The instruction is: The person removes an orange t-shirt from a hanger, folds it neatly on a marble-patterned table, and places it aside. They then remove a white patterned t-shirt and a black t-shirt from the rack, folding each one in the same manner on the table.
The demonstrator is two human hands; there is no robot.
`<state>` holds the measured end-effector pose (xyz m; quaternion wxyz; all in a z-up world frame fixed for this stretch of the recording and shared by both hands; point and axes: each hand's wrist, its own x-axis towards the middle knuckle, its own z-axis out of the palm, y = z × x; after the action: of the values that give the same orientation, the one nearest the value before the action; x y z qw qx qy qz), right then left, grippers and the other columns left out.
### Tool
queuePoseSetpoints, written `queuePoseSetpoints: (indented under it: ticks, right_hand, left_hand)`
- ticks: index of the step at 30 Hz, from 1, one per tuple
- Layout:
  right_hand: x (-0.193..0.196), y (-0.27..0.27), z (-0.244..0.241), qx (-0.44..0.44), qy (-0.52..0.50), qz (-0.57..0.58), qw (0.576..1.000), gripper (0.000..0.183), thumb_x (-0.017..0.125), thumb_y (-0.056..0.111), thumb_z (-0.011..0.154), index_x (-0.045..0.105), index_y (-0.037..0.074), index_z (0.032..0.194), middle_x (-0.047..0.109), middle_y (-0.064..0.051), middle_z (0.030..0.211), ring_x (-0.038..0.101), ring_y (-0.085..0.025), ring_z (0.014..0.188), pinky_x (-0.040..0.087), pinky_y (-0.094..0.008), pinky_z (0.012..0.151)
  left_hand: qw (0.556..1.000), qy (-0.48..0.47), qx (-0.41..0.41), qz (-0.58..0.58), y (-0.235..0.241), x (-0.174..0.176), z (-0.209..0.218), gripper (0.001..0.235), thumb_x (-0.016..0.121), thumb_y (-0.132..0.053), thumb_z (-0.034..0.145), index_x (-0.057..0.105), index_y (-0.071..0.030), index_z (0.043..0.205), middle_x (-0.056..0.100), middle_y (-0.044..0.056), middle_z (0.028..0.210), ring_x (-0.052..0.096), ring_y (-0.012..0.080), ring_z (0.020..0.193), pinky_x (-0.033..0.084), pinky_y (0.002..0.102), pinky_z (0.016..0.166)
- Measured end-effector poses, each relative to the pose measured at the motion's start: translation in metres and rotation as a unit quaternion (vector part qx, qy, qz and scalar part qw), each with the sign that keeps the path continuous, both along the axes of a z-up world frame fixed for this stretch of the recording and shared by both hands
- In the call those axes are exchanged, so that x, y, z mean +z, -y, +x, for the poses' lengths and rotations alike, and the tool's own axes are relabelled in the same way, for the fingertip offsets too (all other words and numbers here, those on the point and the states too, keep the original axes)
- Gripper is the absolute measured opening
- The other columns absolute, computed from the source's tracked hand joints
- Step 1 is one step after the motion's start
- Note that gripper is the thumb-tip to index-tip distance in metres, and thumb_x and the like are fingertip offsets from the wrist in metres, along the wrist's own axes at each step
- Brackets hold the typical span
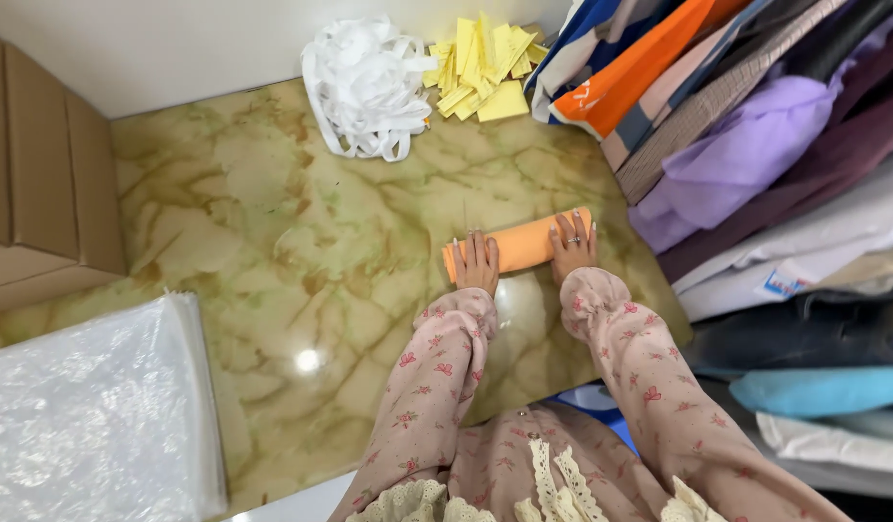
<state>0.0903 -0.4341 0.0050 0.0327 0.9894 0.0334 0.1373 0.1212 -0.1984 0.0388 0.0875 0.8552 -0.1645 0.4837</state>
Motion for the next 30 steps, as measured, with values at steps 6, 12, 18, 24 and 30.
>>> queuePoseSetpoints:
  ticks: [6, 12, 18, 24, 30]
  right_hand:
    - [0.084, -0.032, 0.024, 0.006, -0.028, 0.014, 0.999, 0.105, 0.075, 0.027, 0.067, 0.028, 0.03, 0.161, 0.008, -0.014, 0.172, -0.001, -0.043, 0.157, 0.003, -0.072, 0.118]
    - [0.103, -0.01, 0.083, -0.003, -0.12, 0.033, 0.992, 0.096, 0.067, 0.044, 0.083, 0.01, 0.05, 0.16, -0.006, -0.009, 0.172, -0.01, -0.041, 0.156, 0.002, -0.079, 0.113]
    - [0.09, 0.014, 0.138, -0.053, -0.157, 0.01, 0.986, 0.084, 0.06, 0.044, 0.092, 0.005, 0.063, 0.154, -0.011, -0.009, 0.171, -0.015, -0.045, 0.153, 0.012, -0.079, 0.111]
    - [0.052, 0.048, 0.201, -0.001, -0.141, -0.011, 0.99, 0.081, 0.052, 0.035, 0.098, 0.001, 0.061, 0.155, -0.005, -0.009, 0.17, -0.012, -0.048, 0.153, 0.021, -0.077, 0.113]
    - [0.043, 0.055, 0.227, 0.003, -0.101, 0.025, 0.995, 0.077, 0.051, 0.039, 0.096, 0.007, 0.057, 0.157, 0.0, -0.011, 0.17, -0.011, -0.048, 0.152, 0.017, -0.076, 0.114]
  left_hand:
    - [0.997, -0.039, 0.059, 0.013, 0.034, 0.013, 0.05, 0.031, 0.03, -0.014, 0.108, 0.051, -0.018, 0.13, 0.055, 0.017, 0.146, 0.049, 0.0318, 0.14, 0.033, 0.059, 0.117]
    - [0.973, -0.22, 0.026, 0.058, 0.054, 0.004, 0.106, 0.044, 0.032, -0.016, 0.106, 0.036, -0.025, 0.149, 0.03, 0.01, 0.166, 0.025, 0.0278, 0.154, 0.014, 0.06, 0.122]
    - [0.976, -0.215, 0.006, 0.025, 0.07, -0.012, 0.145, 0.052, 0.036, -0.026, 0.105, 0.027, -0.035, 0.155, 0.022, 0.01, 0.169, 0.021, 0.0315, 0.155, 0.008, 0.074, 0.119]
    - [0.964, -0.246, -0.022, -0.1, 0.061, 0.028, 0.141, 0.055, 0.044, -0.043, 0.105, 0.041, -0.015, 0.152, 0.029, 0.015, 0.164, 0.024, 0.0285, 0.154, 0.016, 0.06, 0.122]
    - [0.865, -0.491, -0.064, 0.083, 0.036, 0.022, 0.155, 0.079, 0.052, -0.042, 0.101, 0.001, -0.044, 0.161, -0.012, 0.002, 0.172, -0.013, 0.0206, 0.158, 0.002, 0.07, 0.121]
